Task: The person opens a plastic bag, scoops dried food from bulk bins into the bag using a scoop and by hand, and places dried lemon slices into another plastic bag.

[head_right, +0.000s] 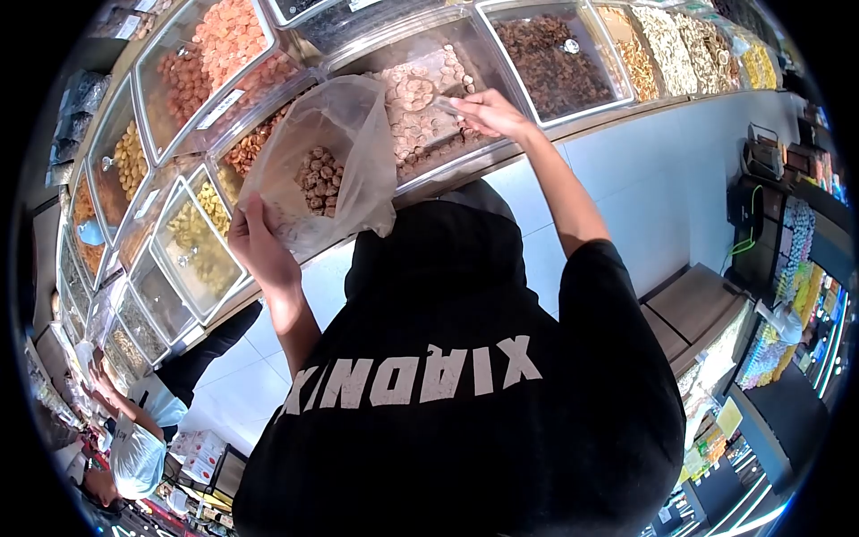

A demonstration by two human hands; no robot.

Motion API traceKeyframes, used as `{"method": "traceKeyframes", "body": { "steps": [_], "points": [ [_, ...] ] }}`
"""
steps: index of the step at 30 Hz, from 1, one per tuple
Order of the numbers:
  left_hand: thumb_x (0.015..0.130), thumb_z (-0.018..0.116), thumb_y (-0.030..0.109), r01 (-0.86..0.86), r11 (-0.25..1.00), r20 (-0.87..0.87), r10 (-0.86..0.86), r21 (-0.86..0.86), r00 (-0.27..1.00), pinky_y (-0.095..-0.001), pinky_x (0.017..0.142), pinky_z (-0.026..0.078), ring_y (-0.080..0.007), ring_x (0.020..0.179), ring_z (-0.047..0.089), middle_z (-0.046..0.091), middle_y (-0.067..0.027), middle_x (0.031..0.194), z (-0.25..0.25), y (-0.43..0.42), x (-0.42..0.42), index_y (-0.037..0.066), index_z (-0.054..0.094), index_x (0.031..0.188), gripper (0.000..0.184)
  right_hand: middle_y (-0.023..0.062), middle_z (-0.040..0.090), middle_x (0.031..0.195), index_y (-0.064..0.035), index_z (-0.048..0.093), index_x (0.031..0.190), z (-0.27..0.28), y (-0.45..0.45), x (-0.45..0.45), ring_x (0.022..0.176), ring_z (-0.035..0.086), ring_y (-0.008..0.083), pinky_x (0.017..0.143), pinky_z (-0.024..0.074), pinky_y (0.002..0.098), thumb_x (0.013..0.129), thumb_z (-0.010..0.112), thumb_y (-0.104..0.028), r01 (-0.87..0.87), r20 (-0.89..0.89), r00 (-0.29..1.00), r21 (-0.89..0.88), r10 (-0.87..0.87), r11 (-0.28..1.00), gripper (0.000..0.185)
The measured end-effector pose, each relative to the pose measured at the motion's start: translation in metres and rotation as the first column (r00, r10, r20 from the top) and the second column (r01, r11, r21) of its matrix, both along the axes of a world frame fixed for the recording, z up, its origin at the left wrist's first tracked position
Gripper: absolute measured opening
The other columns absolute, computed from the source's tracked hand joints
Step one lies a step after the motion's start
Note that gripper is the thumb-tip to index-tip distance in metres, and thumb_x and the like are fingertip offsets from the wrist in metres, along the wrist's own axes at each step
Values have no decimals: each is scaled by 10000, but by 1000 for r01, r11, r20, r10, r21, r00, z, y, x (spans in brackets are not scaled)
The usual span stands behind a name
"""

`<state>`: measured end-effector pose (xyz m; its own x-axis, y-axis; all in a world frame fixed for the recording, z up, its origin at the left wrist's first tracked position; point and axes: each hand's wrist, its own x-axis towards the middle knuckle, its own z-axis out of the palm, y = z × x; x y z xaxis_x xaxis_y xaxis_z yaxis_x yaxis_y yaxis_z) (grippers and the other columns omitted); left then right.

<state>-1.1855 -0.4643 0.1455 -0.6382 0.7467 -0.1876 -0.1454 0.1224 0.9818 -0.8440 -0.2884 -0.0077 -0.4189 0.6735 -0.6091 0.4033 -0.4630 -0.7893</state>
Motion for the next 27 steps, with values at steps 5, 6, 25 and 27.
{"method": "traceKeyframes", "body": {
  "steps": [5,6,25,27],
  "points": [
    [1010,557,109,-35,997,20,34,71,999,-226,493,211,-23,536,317,401,63,605,-2,3,9,87,526,725,287,-30,524,535,-50,686,863,59,3,44,359,365,27,334,234,211,1010,609,-414,-7,1,1000,78,7,997,400],
    [1009,556,110,-34,996,23,32,87,999,-226,495,215,-24,538,320,401,62,605,-2,4,9,88,525,725,286,-24,531,531,-34,694,874,72,4,52,353,362,26,335,239,210,1017,603,-393,-13,15,1000,87,11,996,397],
    [1021,589,160,10,992,147,-29,126,989,-223,449,238,-40,490,364,443,41,584,-1,0,12,88,522,747,291,-27,484,494,-48,622,718,238,-25,-50,350,426,42,314,327,251,1022,594,-244,-524,136,852,260,506,811,363],
    [1020,587,153,-3,994,158,-15,110,987,-221,455,248,-42,488,363,447,37,583,1,-2,10,79,536,753,282,29,517,513,-20,645,784,240,-46,-85,377,464,111,358,384,284,991,607,-156,-679,401,734,426,548,598,250]
  ]
}}
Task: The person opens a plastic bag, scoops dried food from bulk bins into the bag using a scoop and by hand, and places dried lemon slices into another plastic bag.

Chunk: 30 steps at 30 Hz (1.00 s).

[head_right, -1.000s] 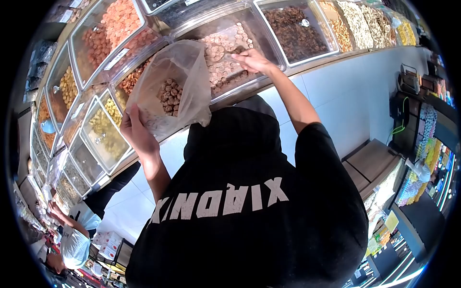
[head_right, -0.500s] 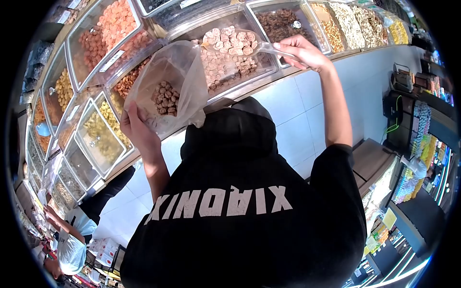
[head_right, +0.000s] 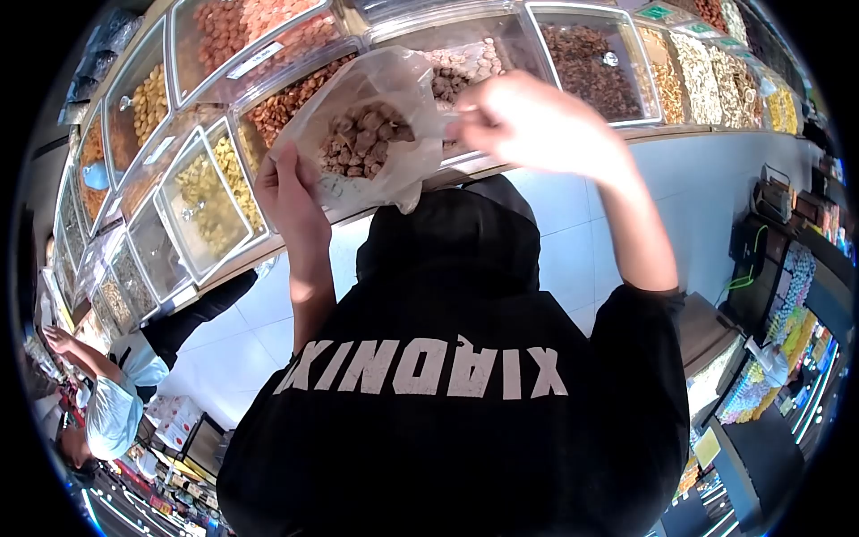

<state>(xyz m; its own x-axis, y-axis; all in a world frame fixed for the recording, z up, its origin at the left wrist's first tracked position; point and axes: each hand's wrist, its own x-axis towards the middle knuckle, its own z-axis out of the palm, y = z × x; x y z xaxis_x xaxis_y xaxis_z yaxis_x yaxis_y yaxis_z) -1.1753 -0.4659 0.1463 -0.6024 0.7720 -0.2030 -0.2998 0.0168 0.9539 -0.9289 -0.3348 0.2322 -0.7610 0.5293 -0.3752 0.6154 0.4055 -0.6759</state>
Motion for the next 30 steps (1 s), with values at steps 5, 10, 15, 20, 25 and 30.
{"method": "traceKeyframes", "body": {
  "steps": [5,10,15,20,25,30],
  "points": [
    [1018,583,134,-13,1000,10,13,-4,1000,-225,454,264,-42,484,358,437,35,578,3,-3,-5,78,526,742,287,62,519,515,10,680,875,-1,-18,-24,396,472,157,380,379,323,956,627,-93,-120,-37,987,469,155,875,141],
    [1010,589,130,-47,999,18,47,-25,999,-220,446,253,-36,486,351,422,44,578,7,-6,-8,89,526,734,286,39,507,519,19,692,924,39,2,8,436,483,146,408,362,324,964,618,-171,94,75,990,310,-123,946,208],
    [1011,594,133,-58,998,40,60,-33,997,-210,451,264,-33,502,375,433,47,592,7,-3,-13,90,537,752,269,100,621,629,-11,724,990,35,33,56,548,539,164,538,406,342,979,614,-305,309,225,881,390,-416,867,315],
    [1015,577,149,-70,997,-31,69,-33,997,-212,458,225,-22,512,329,413,63,607,0,0,-27,108,535,741,280,216,724,946,7,704,1067,-121,74,65,905,717,322,864,550,465,993,606,-290,383,426,760,317,-491,868,322],
    [1010,567,115,-97,993,-25,96,-60,995,-200,509,221,-6,559,312,399,82,629,2,-4,-36,100,573,768,242,236,721,976,4,629,1108,-236,78,62,934,718,378,797,587,466,1017,476,-231,186,489,715,555,-499,811,295],
    [1014,563,121,-135,983,-18,134,-125,991,-190,529,237,-1,575,325,425,90,657,9,-1,-34,88,605,807,214,235,721,947,7,608,1114,-289,80,62,906,727,370,760,595,473,998,460,-185,21,464,818,566,-340,824,269]
  ]
}}
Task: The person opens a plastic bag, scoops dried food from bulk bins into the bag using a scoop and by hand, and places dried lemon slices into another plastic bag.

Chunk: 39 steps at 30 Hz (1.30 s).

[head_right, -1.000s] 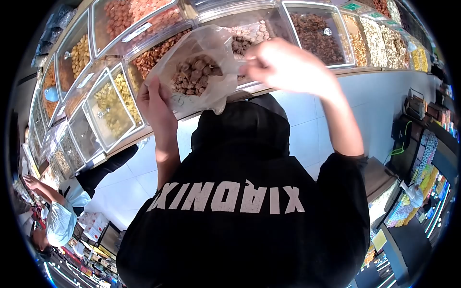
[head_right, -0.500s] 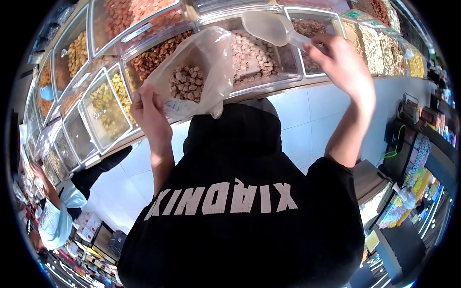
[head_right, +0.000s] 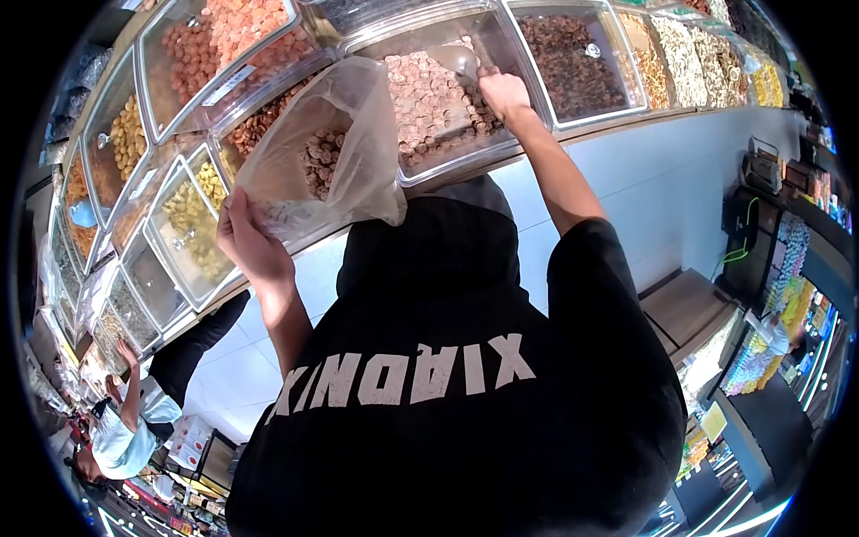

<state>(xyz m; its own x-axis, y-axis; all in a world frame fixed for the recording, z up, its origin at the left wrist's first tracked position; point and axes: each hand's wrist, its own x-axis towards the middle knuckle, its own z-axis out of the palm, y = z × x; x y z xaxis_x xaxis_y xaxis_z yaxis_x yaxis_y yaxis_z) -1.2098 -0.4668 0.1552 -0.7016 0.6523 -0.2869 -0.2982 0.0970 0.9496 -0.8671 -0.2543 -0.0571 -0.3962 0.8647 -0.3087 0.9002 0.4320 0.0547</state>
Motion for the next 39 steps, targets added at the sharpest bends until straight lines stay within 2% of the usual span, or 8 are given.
{"method": "traceKeyframes", "body": {
  "steps": [8,12,15,20,27,33,35,39],
  "points": [
    [1017,559,114,32,996,19,-34,79,999,-179,574,315,-1,633,404,510,74,726,-12,-1,-6,60,642,871,176,222,708,887,-2,660,922,55,-24,10,845,700,404,763,570,494,945,616,-294,-223,-68,975,-286,212,932,296],
    [1017,555,109,-14,998,-14,15,63,1000,-204,492,181,4,548,291,413,100,644,-15,4,-4,109,543,738,279,210,716,885,-16,673,924,88,-3,5,863,709,397,781,574,485,923,642,-235,-102,-52,994,-209,93,973,221],
    [1016,556,107,12,998,22,-14,62,1000,-179,571,323,-1,630,413,523,70,732,-15,2,-7,57,638,867,177,211,728,938,-22,706,947,74,18,1,911,723,374,794,590,455,898,637,-152,17,28,999,-41,-16,999,155],
    [1010,561,102,3,999,13,-3,52,1000,-173,532,276,9,592,368,495,79,710,-10,0,-9,66,628,842,185,211,726,998,-28,700,940,32,22,-4,928,725,372,793,598,457,930,570,-117,-38,122,991,-75,47,996,158],
    [996,598,107,-8,996,15,7,91,1000,-173,516,260,5,570,356,481,85,678,-18,2,-6,85,621,809,189,227,701,980,-26,650,967,64,-22,15,936,701,403,817,578,481,901,606,-142,-238,14,969,-220,247,946,140],
    [1010,574,115,-21,998,2,21,61,1000,-221,497,185,-2,545,284,396,89,620,-16,9,3,110,519,716,299,200,713,1038,-15,660,990,74,4,15,940,708,390,826,579,451,904,647,-155,-90,110,989,-92,100,992,166],
    [1010,574,116,-15,999,0,15,52,1000,-220,497,187,-2,545,286,400,89,621,-15,8,2,113,517,711,305,218,698,1101,-11,648,1077,67,9,7,1041,682,390,888,555,459,923,652,-203,29,167,986,-229,10,973,245],
    [1011,576,123,-74,997,6,74,21,997,-220,492,179,-3,541,283,395,92,619,-6,10,4,118,513,698,319,268,659,1122,44,584,1082,77,0,12,1143,597,436,961,467,471,960,652,-313,113,-70,983,-497,-170,860,383]
  ]
}}
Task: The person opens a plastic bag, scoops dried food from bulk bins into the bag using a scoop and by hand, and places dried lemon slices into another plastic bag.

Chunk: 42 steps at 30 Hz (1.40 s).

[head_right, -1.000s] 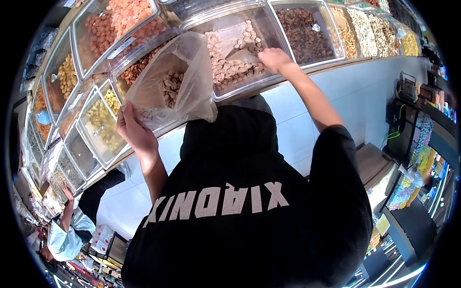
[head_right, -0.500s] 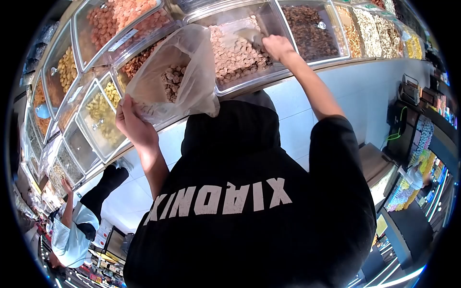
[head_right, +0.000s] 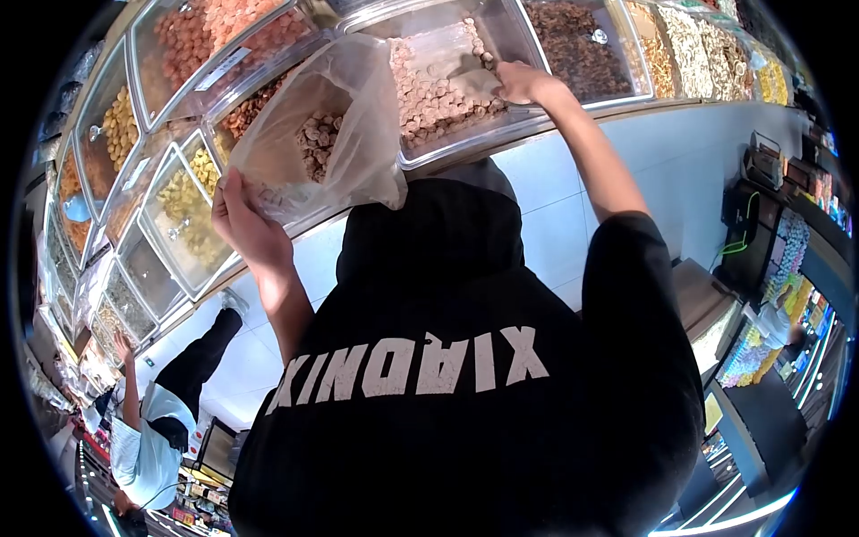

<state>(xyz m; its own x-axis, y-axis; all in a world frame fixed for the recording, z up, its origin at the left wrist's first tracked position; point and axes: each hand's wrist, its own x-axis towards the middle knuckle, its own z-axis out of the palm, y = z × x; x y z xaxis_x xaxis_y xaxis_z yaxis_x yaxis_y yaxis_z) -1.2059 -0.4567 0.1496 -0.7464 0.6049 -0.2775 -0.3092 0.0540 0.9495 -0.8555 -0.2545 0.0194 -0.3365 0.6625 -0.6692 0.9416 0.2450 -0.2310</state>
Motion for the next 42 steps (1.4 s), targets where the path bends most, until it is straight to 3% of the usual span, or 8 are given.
{"method": "traceKeyframes", "body": {
  "steps": [2,5,8,13,16,18,24,42],
  "points": [
    [1012,575,127,14,1000,6,-14,18,1000,-219,489,175,-2,538,279,389,95,616,-9,-1,-4,119,511,692,326,184,688,909,23,605,1070,-16,0,12,843,679,324,730,525,420,975,646,-344,-96,-30,995,7,96,995,381],
    [1014,574,130,35,999,-19,-34,29,999,-218,487,171,-2,534,271,383,98,615,-12,-1,-1,120,509,690,331,44,592,667,-6,625,1028,-28,8,9,490,518,150,431,402,322,983,646,-386,82,-104,982,-508,-156,858,383],
    [1017,570,132,45,999,-5,-44,24,999,-221,485,167,-1,531,264,381,97,613,-13,-3,-2,118,509,692,331,-50,486,577,-26,634,992,-27,-14,-12,386,288,31,324,199,247,996,630,-403,357,31,890,-668,-455,653,377],
    [1021,561,131,46,998,-2,-46,31,999,-222,483,154,1,524,256,382,98,613,-15,-2,0,111,526,709,315,-54,472,635,-10,592,1015,-54,-35,-52,421,287,35,339,194,233,1041,544,-395,361,-215,704,-713,-677,601,388],
    [1021,556,127,62,998,-21,-62,29,998,-218,481,158,3,523,257,388,101,617,-11,-3,2,108,535,715,307,-35,470,679,-16,562,974,-70,-50,-86,448,298,53,366,218,242,1057,529,-335,450,-174,352,-830,-920,329,331],
    [1020,554,123,81,997,-29,-80,15,996,-213,481,166,4,525,262,395,102,621,-5,-3,4,105,540,717,303,-22,477,683,-20,567,953,-80,-58,-104,458,337,50,374,225,230,1051,537,-360,484,-274,264,-792,-925,372,355],
    [1012,562,120,63,998,-30,-62,30,998,-206,481,179,4,527,281,410,99,631,-6,-9,0,107,537,722,292,-34,492,677,-9,617,1015,-65,-59,-71,441,339,37,360,214,220,1031,565,-420,449,-279,338,-792,-899,415,415],
    [1017,591,177,183,981,11,-184,64,983,-227,445,207,-31,487,336,415,52,574,-5,-2,6,97,519,723,313,25,578,565,-25,729,1031,189,-47,40,315,393,41,291,246,206,1027,578,-340,269,-640,567,-452,-519,851,350]
  ]
}}
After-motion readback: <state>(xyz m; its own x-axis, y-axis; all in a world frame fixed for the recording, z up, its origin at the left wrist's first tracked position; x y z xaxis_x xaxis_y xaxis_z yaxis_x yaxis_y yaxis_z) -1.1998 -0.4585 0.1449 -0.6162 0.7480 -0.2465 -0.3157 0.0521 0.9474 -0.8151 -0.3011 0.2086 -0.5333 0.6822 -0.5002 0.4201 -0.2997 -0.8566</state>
